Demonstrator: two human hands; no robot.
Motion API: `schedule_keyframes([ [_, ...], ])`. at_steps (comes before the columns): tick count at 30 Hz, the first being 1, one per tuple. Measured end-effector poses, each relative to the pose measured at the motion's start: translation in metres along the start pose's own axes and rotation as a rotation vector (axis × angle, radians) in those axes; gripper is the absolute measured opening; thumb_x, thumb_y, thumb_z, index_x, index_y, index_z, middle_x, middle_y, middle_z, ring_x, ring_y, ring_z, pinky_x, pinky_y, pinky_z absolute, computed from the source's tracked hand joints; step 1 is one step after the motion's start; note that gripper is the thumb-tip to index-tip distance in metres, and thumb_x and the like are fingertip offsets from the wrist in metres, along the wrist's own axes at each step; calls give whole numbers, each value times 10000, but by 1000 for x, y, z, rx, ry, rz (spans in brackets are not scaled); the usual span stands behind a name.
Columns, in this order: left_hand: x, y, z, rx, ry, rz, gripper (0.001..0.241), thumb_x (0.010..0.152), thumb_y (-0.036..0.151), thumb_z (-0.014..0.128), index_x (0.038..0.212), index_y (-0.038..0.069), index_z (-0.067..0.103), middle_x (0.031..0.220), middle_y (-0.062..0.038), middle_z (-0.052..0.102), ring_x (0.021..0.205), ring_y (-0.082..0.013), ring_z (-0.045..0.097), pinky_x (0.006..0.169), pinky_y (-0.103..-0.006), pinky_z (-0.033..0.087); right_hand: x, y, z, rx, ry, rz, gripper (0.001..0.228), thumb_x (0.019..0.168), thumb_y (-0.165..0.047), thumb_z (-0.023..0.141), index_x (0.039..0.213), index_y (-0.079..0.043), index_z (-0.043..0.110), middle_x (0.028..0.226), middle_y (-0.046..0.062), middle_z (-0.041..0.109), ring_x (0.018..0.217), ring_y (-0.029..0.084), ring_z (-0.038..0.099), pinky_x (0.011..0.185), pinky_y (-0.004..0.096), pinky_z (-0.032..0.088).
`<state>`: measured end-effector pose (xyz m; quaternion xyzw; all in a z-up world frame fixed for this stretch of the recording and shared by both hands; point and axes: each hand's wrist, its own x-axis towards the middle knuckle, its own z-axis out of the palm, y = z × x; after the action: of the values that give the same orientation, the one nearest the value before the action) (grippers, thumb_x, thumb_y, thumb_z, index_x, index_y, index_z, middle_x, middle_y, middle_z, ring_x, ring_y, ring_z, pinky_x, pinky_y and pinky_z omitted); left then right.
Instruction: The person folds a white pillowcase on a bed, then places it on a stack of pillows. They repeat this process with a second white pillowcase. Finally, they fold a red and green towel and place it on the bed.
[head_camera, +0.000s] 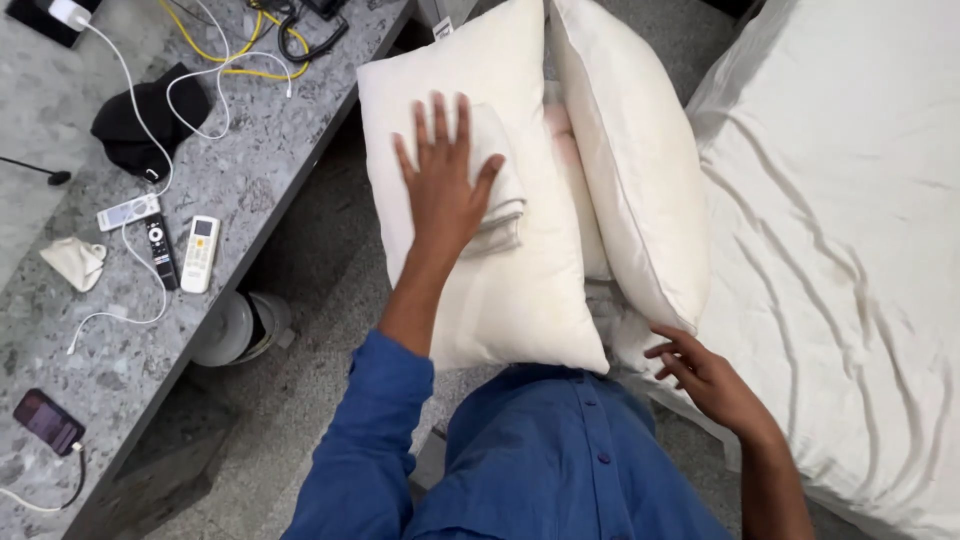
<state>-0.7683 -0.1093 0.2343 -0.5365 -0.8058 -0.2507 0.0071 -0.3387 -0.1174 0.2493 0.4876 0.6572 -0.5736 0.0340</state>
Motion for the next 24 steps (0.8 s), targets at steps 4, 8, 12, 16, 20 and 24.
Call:
schedule_keyframes([
  [4,0,-19,81,22,-236,-24,744,1035,617,415,1629,192,274,1691,-190,208,1567,-401,114,1204,-658,33,-7,16,-10,-50,100,104,504,995,-231,548,1497,-213,501,1147,47,799,911,219,775,837,374,590],
  [8,-7,-1,71,76,-246,-27,740,1027,627,393,1626,203,298,1690,-173,243,1575,-375,132,1226,-649,25,-37,35,-9,-111,149,234,494,990,-229,562,1481,-197,518,1165,51,798,952,215,790,858,390,602],
  [12,2,-5,47,-14,-60,38,673,1100,567,355,1622,143,351,1674,-203,305,1558,-384,188,1210,-655,25,-35,30,-18,-182,186,145,521,974,-224,585,1487,-180,513,1224,77,760,1058,219,742,880,405,598],
  [16,-26,4,5,-419,251,26,501,1142,437,338,1435,143,618,1430,-89,683,1381,-283,636,1320,-548,266,-41,43,-25,-180,138,316,540,1000,-332,647,1507,-218,500,1297,60,725,1092,256,739,908,416,601],
  [20,-55,46,-64,-448,533,131,264,1116,191,560,1302,54,689,1123,-116,748,1050,-270,710,984,-405,556,-25,142,-40,-44,239,133,646,937,-293,636,1546,-204,439,1251,95,753,1053,282,746,883,431,595],
  [24,-104,124,-80,-910,704,78,244,1128,83,524,1342,-28,567,1039,-148,645,834,-174,617,667,-253,560,-44,244,-57,16,311,154,650,958,-275,647,1551,-183,398,1266,93,720,1096,238,711,909,403,571],
])
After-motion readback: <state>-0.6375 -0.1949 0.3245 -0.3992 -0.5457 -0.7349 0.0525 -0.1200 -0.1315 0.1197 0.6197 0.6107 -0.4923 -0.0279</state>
